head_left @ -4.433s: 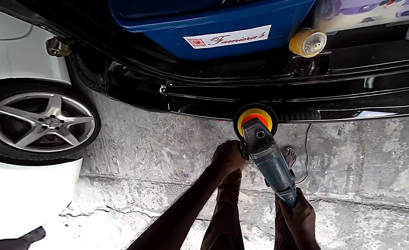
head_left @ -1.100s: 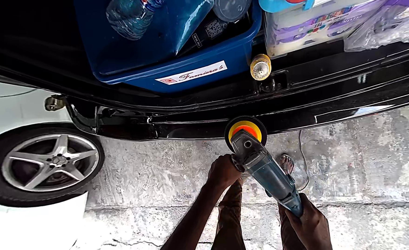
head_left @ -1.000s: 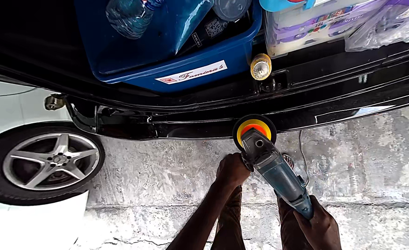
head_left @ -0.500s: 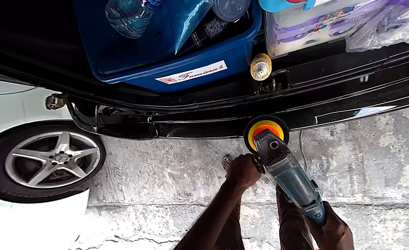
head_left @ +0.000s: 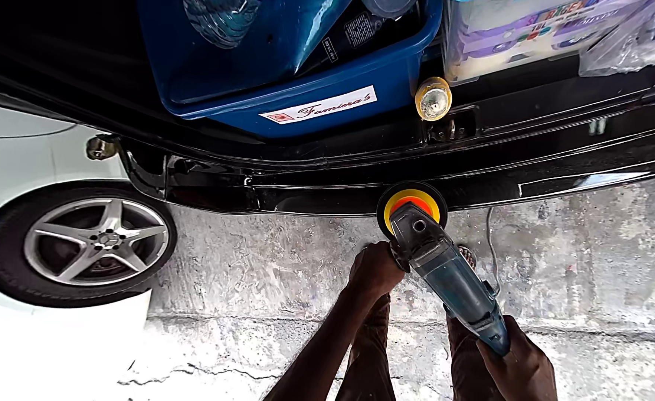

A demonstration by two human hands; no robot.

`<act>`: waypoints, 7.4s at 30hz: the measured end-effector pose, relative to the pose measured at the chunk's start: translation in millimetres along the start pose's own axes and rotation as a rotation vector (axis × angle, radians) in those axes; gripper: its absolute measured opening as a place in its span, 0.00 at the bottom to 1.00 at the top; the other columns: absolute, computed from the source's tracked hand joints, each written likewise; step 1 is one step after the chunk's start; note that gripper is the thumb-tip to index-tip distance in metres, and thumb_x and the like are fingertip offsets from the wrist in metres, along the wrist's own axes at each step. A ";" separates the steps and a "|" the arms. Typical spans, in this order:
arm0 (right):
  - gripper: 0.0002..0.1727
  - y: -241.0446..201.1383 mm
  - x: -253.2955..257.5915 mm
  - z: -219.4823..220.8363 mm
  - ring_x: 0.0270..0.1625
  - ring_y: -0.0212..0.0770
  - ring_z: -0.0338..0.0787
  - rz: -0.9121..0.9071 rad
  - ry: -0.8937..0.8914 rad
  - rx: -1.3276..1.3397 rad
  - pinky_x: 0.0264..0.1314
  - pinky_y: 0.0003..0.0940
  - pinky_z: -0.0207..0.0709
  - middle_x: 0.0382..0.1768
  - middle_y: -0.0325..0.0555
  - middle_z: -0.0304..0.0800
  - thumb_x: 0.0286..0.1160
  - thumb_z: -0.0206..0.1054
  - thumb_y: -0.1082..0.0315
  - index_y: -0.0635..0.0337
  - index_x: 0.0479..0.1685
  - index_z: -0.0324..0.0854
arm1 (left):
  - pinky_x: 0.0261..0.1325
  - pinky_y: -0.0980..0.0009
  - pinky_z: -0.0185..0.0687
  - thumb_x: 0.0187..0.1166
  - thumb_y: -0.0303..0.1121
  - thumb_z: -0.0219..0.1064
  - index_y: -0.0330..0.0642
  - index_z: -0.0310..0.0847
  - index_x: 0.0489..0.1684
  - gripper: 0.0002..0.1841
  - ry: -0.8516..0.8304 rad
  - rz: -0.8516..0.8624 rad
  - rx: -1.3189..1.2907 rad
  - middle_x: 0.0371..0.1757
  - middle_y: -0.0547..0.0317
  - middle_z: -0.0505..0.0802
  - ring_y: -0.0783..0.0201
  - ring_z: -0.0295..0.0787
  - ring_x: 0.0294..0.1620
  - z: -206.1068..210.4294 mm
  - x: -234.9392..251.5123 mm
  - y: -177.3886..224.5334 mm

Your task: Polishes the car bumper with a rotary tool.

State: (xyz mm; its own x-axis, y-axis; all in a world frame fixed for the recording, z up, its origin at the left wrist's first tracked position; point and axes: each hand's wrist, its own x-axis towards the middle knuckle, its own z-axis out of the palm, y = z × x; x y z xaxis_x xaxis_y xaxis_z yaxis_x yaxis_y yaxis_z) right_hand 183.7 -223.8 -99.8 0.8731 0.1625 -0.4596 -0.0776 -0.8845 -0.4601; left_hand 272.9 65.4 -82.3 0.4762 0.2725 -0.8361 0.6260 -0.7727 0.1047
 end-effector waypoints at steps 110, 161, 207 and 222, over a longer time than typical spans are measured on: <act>0.32 68.2 33.7 -31.9 0.32 0.56 0.95 -0.027 0.048 -0.027 0.31 0.61 0.84 0.32 0.53 0.94 0.52 0.74 0.48 0.64 0.54 0.87 | 0.39 0.44 0.81 0.74 0.49 0.73 0.43 0.85 0.31 0.17 0.070 0.007 -0.010 0.31 0.49 0.91 0.47 0.91 0.39 26.4 -5.9 69.8; 0.31 351.6 115.0 -252.5 0.27 0.58 0.91 0.157 0.202 0.062 0.28 0.62 0.79 0.27 0.57 0.90 0.52 0.70 0.52 0.69 0.52 0.85 | 0.40 0.43 0.84 0.73 0.50 0.69 0.44 0.85 0.37 0.17 0.017 0.218 0.225 0.37 0.50 0.92 0.48 0.92 0.43 93.2 13.6 498.5; 0.33 331.6 105.3 -197.2 0.26 0.54 0.93 -0.003 0.137 0.027 0.25 0.57 0.82 0.27 0.52 0.91 0.52 0.69 0.43 0.65 0.46 0.88 | 0.43 0.44 0.82 0.74 0.49 0.72 0.45 0.87 0.33 0.16 0.038 -0.062 0.114 0.34 0.51 0.92 0.49 0.91 0.42 114.5 -9.1 399.0; 0.33 358.2 112.1 -246.3 0.33 0.67 0.93 0.101 0.110 0.074 0.35 0.68 0.80 0.33 0.66 0.92 0.54 0.74 0.59 0.75 0.60 0.82 | 0.36 0.45 0.83 0.72 0.49 0.73 0.46 0.85 0.36 0.15 -0.043 0.096 0.144 0.34 0.51 0.92 0.49 0.92 0.39 102.1 0.3 478.2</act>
State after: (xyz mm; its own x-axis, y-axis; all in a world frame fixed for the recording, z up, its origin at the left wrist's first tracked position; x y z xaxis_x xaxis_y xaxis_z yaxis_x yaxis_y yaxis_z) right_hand 372.4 -630.2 -129.0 0.9061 0.0216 -0.4225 -0.1996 -0.8588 -0.4718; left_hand 509.4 -362.6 -87.4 0.5004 0.1709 -0.8488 0.4826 -0.8689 0.1096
